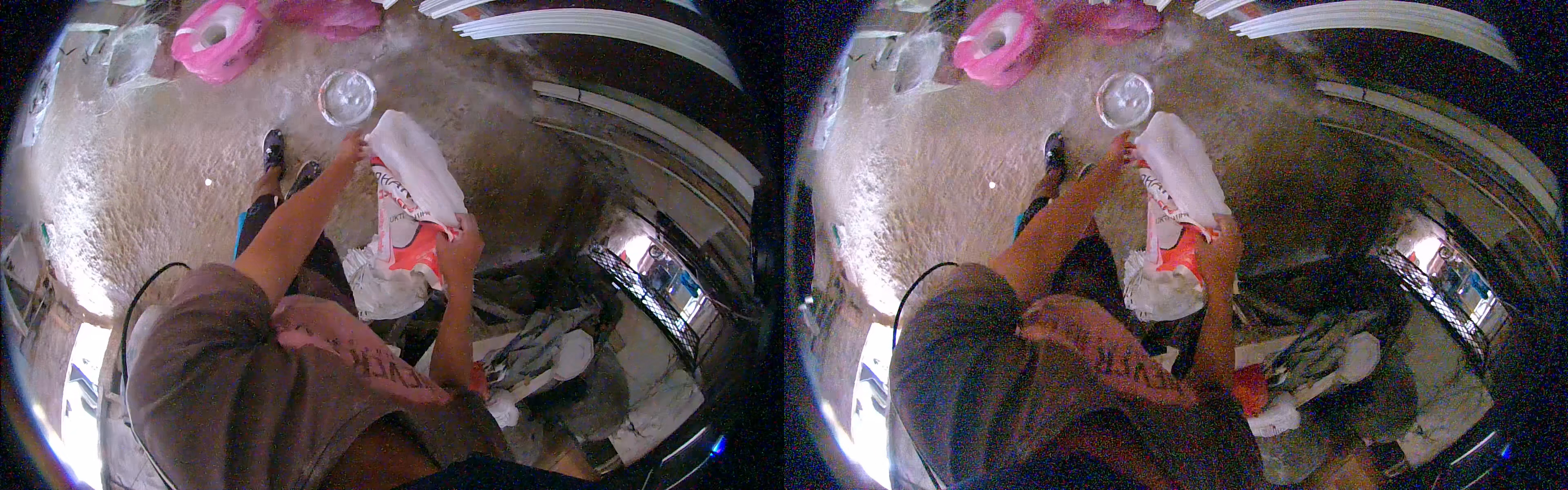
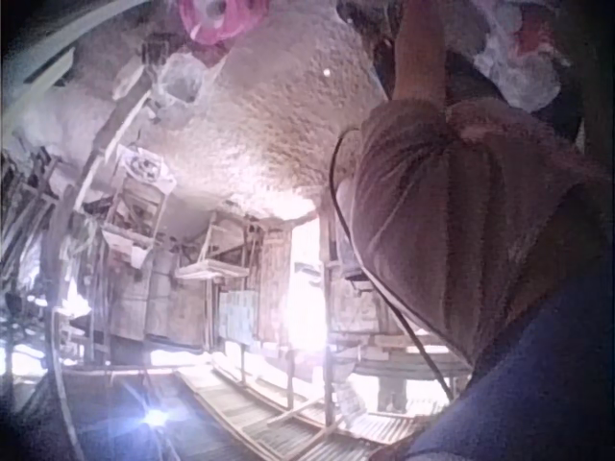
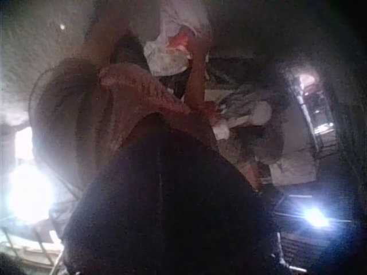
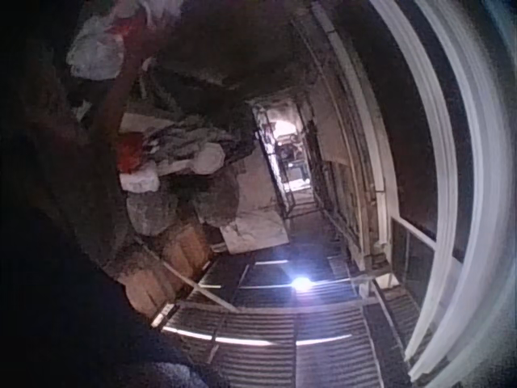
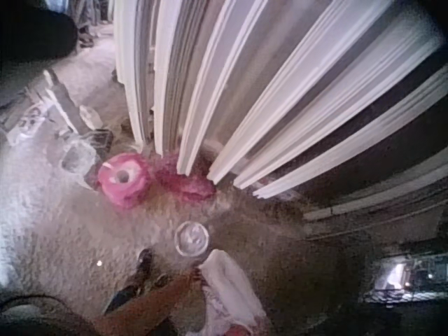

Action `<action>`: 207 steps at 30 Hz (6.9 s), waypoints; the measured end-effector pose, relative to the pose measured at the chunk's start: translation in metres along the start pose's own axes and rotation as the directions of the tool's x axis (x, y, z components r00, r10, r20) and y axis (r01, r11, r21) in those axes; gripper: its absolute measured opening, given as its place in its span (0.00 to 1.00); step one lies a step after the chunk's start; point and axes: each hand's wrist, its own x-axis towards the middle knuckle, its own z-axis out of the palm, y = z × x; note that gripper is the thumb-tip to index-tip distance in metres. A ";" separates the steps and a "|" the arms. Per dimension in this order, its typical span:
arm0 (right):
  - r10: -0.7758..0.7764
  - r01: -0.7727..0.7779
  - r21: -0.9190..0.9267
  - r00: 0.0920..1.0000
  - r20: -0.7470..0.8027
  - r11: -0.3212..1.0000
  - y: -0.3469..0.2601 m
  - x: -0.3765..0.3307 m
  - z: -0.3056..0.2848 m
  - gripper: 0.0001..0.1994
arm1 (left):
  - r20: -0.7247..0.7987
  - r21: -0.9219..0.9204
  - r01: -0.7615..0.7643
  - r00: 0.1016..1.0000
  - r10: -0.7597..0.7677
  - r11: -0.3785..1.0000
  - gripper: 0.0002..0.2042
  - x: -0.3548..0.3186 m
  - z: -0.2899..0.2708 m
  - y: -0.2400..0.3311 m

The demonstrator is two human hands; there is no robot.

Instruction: The person pours a liquid from a white bucket into a black bucket using a yellow scoop, then opens a bag of powder and pours it into the white bucket. They then pick up a long white molding strip and wipe its surface with a cloth on a workbench.

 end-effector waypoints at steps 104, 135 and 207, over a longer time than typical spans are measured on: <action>0.107 -0.044 -0.241 0.961 0.255 0.970 -0.068 0.246 0.210 0.26 | 0.264 -0.203 0.431 0.889 -0.375 0.879 0.18 -0.097 -0.017 -0.028; 0.121 -0.060 -0.235 0.959 0.255 0.970 -0.044 0.220 0.214 0.24 | 0.252 -0.155 0.506 0.851 -0.461 0.849 0.17 -0.127 -0.013 -0.014; -0.307 0.266 -0.588 0.951 0.032 0.764 0.012 0.332 0.103 0.22 | -0.105 -0.316 0.201 0.964 -0.244 0.927 0.27 -0.142 0.019 0.090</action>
